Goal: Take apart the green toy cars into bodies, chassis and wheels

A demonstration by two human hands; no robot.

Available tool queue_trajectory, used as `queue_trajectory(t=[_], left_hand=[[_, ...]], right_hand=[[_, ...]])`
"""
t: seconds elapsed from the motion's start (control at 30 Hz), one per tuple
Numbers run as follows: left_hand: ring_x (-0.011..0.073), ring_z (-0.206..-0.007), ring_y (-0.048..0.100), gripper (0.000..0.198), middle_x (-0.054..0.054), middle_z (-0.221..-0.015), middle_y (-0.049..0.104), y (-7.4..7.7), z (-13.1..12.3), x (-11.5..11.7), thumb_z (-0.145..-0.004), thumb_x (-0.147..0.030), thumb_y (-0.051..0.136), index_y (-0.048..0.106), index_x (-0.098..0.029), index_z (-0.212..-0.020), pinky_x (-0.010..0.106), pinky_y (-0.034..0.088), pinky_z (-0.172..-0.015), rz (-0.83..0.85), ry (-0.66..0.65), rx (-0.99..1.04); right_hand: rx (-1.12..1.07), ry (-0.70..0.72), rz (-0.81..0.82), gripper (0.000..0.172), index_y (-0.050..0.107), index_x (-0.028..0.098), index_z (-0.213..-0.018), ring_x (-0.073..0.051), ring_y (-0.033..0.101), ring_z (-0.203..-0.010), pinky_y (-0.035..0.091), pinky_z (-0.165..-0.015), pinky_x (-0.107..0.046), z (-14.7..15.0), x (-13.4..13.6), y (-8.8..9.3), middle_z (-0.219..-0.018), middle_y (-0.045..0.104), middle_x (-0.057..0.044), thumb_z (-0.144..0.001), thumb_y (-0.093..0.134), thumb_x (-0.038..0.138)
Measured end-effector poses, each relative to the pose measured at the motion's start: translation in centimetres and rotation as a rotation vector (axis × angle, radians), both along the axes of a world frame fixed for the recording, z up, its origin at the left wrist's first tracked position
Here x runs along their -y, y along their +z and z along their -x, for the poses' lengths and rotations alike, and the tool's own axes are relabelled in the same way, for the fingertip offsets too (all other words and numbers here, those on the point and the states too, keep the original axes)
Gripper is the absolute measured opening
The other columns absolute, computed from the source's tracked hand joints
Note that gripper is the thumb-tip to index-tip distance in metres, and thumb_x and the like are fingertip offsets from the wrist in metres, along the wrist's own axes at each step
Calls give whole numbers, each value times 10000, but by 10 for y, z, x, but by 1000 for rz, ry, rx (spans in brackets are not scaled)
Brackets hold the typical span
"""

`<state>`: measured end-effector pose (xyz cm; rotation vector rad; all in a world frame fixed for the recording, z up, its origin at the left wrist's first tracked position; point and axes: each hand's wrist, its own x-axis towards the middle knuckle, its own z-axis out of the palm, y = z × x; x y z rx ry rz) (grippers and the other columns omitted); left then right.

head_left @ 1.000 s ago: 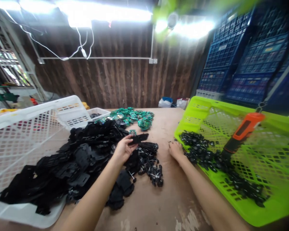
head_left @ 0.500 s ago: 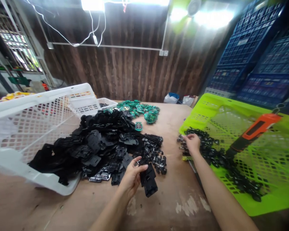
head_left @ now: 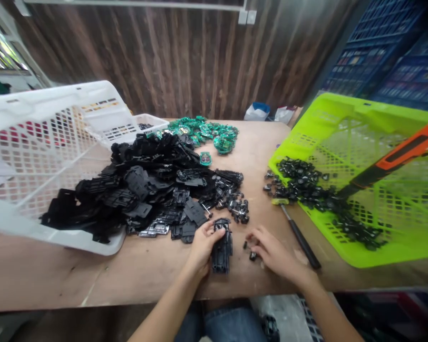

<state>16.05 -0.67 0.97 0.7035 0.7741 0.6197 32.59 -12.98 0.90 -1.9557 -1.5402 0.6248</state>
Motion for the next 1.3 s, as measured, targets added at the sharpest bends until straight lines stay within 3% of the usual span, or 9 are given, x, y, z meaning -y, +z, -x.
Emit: queue_trajectory(t=[0.17,0.3,0.43,0.57,0.7,0.83,1.03,1.17,1.3], left_hand=[[136,-696,621,516,-7,-810,636,-3,4,4,-636,-186,768,468,-217,-1054,233,505,-653,-214,172,-110],[164,-901,598,501,8,-957,603,1,19,16,-650,-177,770,509,-280,-1065,228,478,-807,-646,381,-232],[211,-999,579,272,52,-980,643,4,48,33,-728,-200,712,673,-273,-987,272,426,-951,-846,151,-330],[273,-1105,562,442,68,-1136,649,14,72,41,-663,-272,780,667,-252,-1090,335,425,-994,-558,-75,-270],[249,-917,655,409,99,-1001,687,18,74,36,-775,-504,629,638,-189,-1035,369,521,-832,-34,-213,44],[194,-891,660,380,81,-1021,679,11,61,33,-736,-352,722,594,-205,-1063,286,521,-764,134,-102,106],[178,-845,658,413,64,-1005,686,8,41,41,-701,-235,707,592,-188,-1095,257,507,-733,71,-127,4],[166,-739,645,362,20,-871,694,2,33,47,-705,-190,655,560,-208,-1054,240,492,-650,-76,-116,-112],[210,-923,636,301,59,-1004,692,-6,31,51,-750,-218,657,589,-205,-1043,280,480,-813,-380,-121,-176]], right_hand=[[327,-320,-81,190,584,195,-862,-295,563,-912,402,-820,-454,23,12,-26,-894,627,-75,-760,635,347],[29,-550,-268,277,617,177,-845,-261,594,-815,428,-805,-436,38,14,-33,-824,656,-80,-738,660,429],[-682,-669,-300,421,610,161,-950,-217,651,-770,502,-733,-359,63,6,-26,-844,694,-78,-724,668,511],[-927,-579,-302,407,604,151,-932,-207,672,-769,527,-743,-341,93,-15,-21,-804,706,-68,-727,679,495],[-756,-494,-380,325,615,174,-966,-208,656,-886,524,-812,-345,113,-28,-17,-947,696,-75,-768,661,428],[-545,-338,-387,310,643,201,-1000,-222,637,-933,514,-860,-371,113,-22,-11,-989,686,-78,-750,694,377],[-765,-483,-423,351,594,177,-977,-217,676,-842,558,-767,-349,92,-10,-3,-905,697,-77,-749,696,424],[-261,-413,-502,290,633,204,-999,-219,635,-874,532,-801,-387,83,-6,0,-934,685,-71,-769,696,367],[99,-246,-627,231,644,217,-1027,-222,597,-889,522,-800,-403,77,-6,-2,-883,663,-67,-807,670,283]])
